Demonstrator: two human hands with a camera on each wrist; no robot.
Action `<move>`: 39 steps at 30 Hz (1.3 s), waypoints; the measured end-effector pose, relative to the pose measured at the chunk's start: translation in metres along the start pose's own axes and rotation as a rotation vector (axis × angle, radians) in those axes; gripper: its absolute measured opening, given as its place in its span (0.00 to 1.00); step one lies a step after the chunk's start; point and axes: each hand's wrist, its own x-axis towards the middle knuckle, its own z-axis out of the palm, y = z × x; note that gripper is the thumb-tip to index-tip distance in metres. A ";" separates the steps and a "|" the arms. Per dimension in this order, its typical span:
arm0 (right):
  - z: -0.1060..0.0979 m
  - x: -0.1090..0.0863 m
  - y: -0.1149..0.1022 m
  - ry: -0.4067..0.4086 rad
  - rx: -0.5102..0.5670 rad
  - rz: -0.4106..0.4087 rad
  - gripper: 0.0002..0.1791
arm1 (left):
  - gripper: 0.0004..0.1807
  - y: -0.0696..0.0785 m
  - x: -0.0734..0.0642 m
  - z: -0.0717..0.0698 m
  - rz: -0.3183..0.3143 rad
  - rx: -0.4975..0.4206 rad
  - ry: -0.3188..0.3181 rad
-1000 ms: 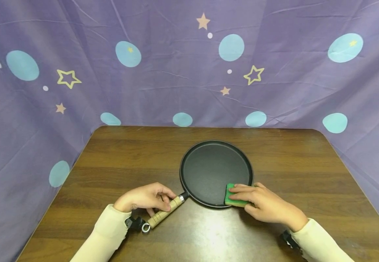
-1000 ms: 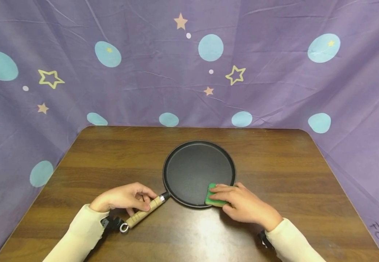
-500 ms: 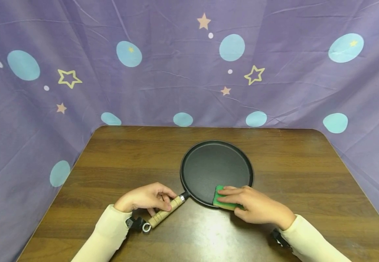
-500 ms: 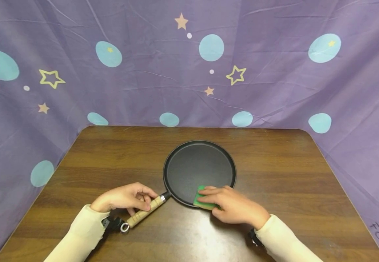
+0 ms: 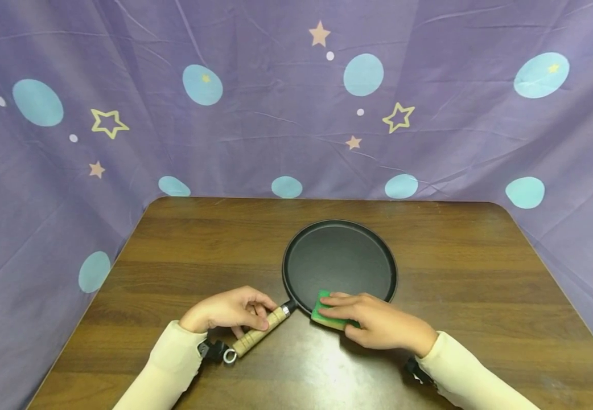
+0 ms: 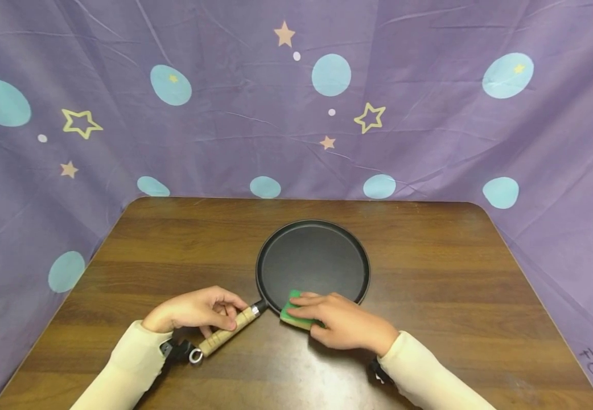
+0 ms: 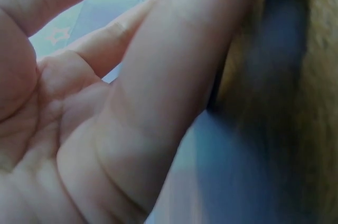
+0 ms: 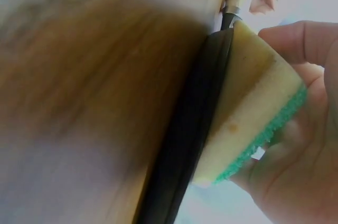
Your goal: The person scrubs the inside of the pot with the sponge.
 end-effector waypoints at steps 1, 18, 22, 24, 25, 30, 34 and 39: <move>0.000 0.002 0.000 0.003 0.003 -0.004 0.30 | 0.23 0.000 0.000 0.000 0.003 -0.006 -0.003; 0.006 0.021 -0.003 -0.024 0.035 0.014 0.30 | 0.22 0.003 -0.001 0.000 0.021 -0.010 -0.017; 0.007 0.026 -0.004 -0.043 0.034 0.027 0.30 | 0.21 0.003 -0.001 0.000 0.024 -0.016 -0.020; 0.007 0.028 -0.004 -0.050 0.040 0.037 0.30 | 0.22 0.003 -0.001 0.000 0.022 -0.020 -0.023; 0.008 0.029 -0.005 -0.051 0.048 0.040 0.30 | 0.22 0.002 -0.001 0.000 0.022 -0.020 -0.025; 0.009 0.035 -0.006 -0.045 0.097 0.066 0.30 | 0.22 0.002 -0.001 0.001 0.028 -0.019 -0.024; 0.010 0.038 -0.007 -0.036 0.108 0.067 0.30 | 0.21 0.002 -0.001 0.001 0.030 -0.016 -0.017; 0.011 0.041 -0.008 -0.026 0.109 0.071 0.29 | 0.22 0.002 -0.002 0.001 0.018 -0.011 -0.016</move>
